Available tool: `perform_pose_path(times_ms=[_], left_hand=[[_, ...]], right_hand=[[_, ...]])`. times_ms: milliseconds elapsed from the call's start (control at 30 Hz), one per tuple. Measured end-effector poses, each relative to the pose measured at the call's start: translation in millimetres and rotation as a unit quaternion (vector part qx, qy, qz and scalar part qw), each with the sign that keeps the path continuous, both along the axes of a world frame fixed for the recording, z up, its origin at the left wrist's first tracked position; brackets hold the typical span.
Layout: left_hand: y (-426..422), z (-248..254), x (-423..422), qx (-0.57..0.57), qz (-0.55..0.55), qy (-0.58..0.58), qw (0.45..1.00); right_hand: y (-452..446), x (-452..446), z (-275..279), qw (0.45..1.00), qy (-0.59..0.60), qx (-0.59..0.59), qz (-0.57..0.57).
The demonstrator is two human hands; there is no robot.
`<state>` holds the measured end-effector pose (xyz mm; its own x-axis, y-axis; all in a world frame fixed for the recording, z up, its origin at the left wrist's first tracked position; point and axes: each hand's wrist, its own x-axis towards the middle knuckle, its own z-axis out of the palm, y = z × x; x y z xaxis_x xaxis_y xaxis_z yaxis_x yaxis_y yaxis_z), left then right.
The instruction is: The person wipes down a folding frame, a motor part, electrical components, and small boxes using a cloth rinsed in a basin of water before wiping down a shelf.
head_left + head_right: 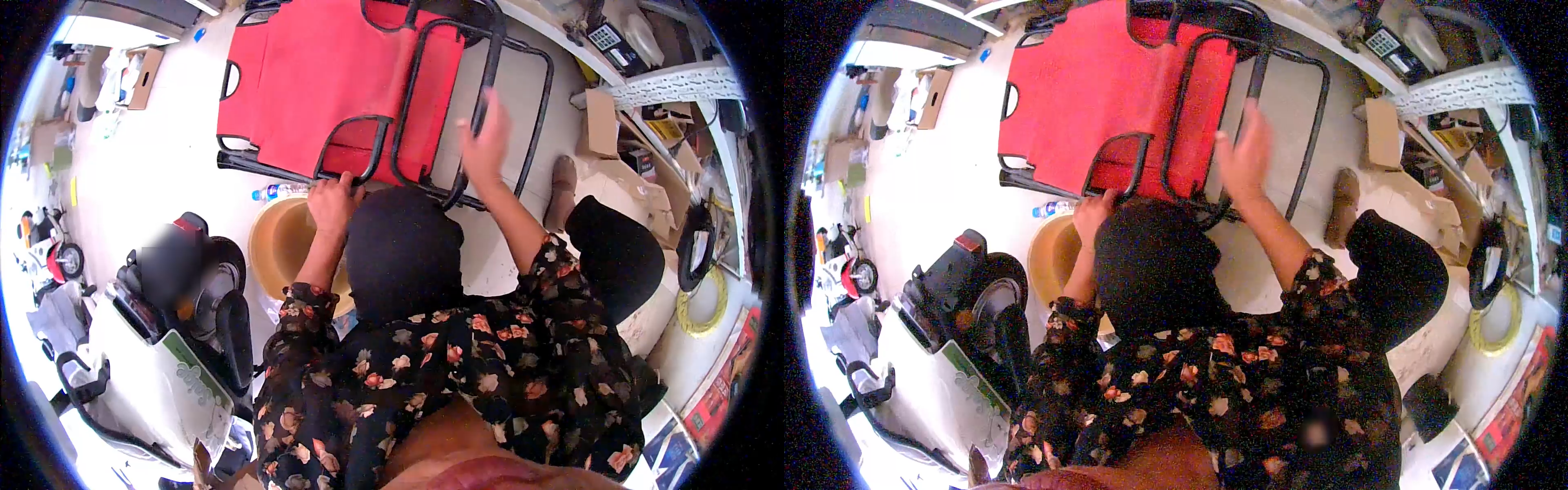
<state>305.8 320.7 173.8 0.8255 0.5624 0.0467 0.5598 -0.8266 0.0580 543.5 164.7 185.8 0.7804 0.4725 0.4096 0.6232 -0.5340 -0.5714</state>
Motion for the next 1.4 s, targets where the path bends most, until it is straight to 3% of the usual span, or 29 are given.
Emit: perform_pose_path(times_ms=[33,67,100,133,167,267,300,467,667,933,967,1067,1200,1400], left_hand=[[-0.6,-1.0,0.8,-0.007,0.006,-0.002,1.0],[-1.5,-0.9,0.1,-0.013,0.012,-0.004,1.0],[-1.4,0.1,0.1,-0.03,0.008,-0.014,0.999],[-0.7,1.3,0.7,-0.038,0.007,-0.015,0.999],[0.1,2.9,1.2,-0.045,0.006,-0.014,0.999],[-2.6,24.7,0.8,-0.049,0.023,-0.047,0.997],[-0.5,31.3,-1.0,-0.055,0.029,-0.059,0.996],[7.6,65.2,-2.8,-0.033,0.056,-0.117,0.991],[29.6,68.0,-22.8,-0.118,0.155,-0.185,0.963],[50.2,110.3,-22.1,-0.171,0.244,-0.234,0.925],[59.8,115.0,-24.8,-0.171,0.248,-0.242,0.922],[69.9,143.8,-14.1,-0.206,0.256,-0.26,0.908],[89.8,150.5,-22.3,-0.18,0.253,-0.25,0.917],[99.6,111.9,-29.2,-0.155,0.249,-0.203,0.934]], right_hand=[[-16.6,7.2,-12.4,0.993,-0.041,-0.02,-0.11],[-32.5,12.8,-34.6,0.97,0.211,0.051,-0.108],[-45.6,18.4,-62.2,0.88,0.447,0.124,-0.099],[-45.7,13.3,-54.6,0.729,0.652,0.19,-0.085],[-49.5,7.0,-45.4,0.662,0.718,0.214,0.007],[-35.6,-8.0,-55.4,0.749,0.621,0.227,0.046],[-34.6,-10.2,-50.0,0.752,0.605,0.253,0.066],[-22.3,-7.5,6.8,0.727,0.608,0.302,0.106],[-0.4,-12.4,56.3,0.738,0.58,0.284,0.197],[41.3,-11.5,106.0,0.712,0.548,0.3,0.32],[51.1,-11.5,111.0,0.687,0.556,0.321,0.34],[78.8,-13.0,130.9,0.677,0.556,0.338,0.344],[96.7,-23.8,153.2,0.716,0.541,0.282,0.339],[93.5,-26.8,124.1,0.679,0.617,0.286,0.276]])
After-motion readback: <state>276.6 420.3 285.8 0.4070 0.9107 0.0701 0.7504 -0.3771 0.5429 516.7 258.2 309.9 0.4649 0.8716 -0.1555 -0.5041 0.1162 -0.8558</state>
